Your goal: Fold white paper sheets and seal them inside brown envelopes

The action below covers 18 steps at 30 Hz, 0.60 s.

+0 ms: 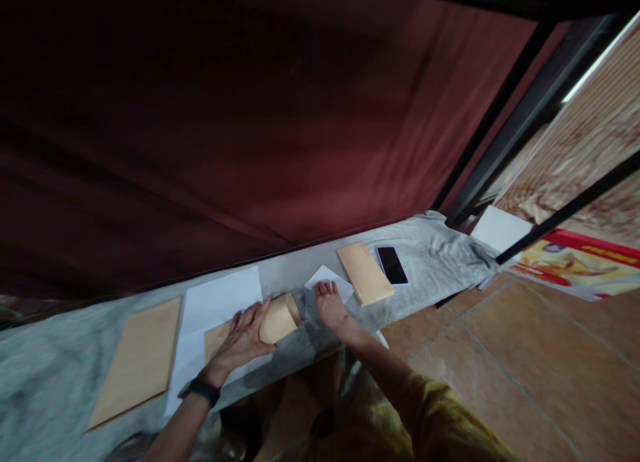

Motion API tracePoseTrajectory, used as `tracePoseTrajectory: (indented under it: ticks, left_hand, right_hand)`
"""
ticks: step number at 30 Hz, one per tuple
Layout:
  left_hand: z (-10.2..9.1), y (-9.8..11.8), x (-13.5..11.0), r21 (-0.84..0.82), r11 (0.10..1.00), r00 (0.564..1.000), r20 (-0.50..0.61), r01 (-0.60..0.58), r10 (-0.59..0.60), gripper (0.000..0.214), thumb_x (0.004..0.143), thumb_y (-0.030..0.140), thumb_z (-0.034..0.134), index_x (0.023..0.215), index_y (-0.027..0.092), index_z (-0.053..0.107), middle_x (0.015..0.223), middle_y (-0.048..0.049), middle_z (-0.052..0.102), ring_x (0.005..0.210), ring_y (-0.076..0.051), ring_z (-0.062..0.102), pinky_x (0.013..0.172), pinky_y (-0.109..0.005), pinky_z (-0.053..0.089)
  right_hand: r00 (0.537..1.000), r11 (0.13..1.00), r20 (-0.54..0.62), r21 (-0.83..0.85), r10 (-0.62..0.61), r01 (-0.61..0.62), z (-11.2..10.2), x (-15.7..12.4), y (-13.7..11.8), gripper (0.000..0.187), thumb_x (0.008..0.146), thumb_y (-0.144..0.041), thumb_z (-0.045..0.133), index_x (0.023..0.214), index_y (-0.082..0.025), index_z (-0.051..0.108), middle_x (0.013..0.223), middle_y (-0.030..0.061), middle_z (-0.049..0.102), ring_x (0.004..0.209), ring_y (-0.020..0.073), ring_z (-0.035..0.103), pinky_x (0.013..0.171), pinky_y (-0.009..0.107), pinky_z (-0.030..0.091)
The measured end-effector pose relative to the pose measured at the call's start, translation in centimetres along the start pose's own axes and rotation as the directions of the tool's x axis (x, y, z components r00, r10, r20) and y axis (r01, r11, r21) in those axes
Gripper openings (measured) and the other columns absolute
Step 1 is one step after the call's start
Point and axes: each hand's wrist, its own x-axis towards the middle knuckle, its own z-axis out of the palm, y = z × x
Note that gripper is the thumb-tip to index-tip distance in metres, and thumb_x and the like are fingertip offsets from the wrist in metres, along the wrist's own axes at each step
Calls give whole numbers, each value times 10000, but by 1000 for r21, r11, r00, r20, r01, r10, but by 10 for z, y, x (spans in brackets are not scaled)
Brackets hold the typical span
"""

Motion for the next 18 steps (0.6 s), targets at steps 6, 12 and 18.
tracePoseTrajectory:
  ticks: [6,12,18]
  left_hand:
    - [0,1,-2,-7,1000,1000,3,18,-18,1095,687,443,704,1598,158,169,1546,-193,399,1478,-329,320,1229,-521,142]
    - [1,1,-2,-13,1000,1000,9,2,-2,1117,680,436,717,1603,179,142,1550,-192,387,1476,-328,318,1227,-524,138]
    - [5,-1,-2,-32,999,1000,-12,-3,3,1159,659,445,741,1608,216,116,1548,-176,391,1474,-347,313,1218,-551,143]
  right_hand:
    - [974,967,40,129,-224,217,4,-46,18,515,988,-164,421,1501,-196,444,1589,97,408,1453,215,379,1239,476,193]
    - [993,974,-119,221,-21,47,-8,-20,11,412,1035,-270,397,1403,-213,574,1464,83,571,1373,191,486,1201,403,287]
    - [992,996,-123,87,35,-24,3,9,3,483,1056,-368,367,1511,-222,441,1592,100,400,1467,282,344,1211,575,163]
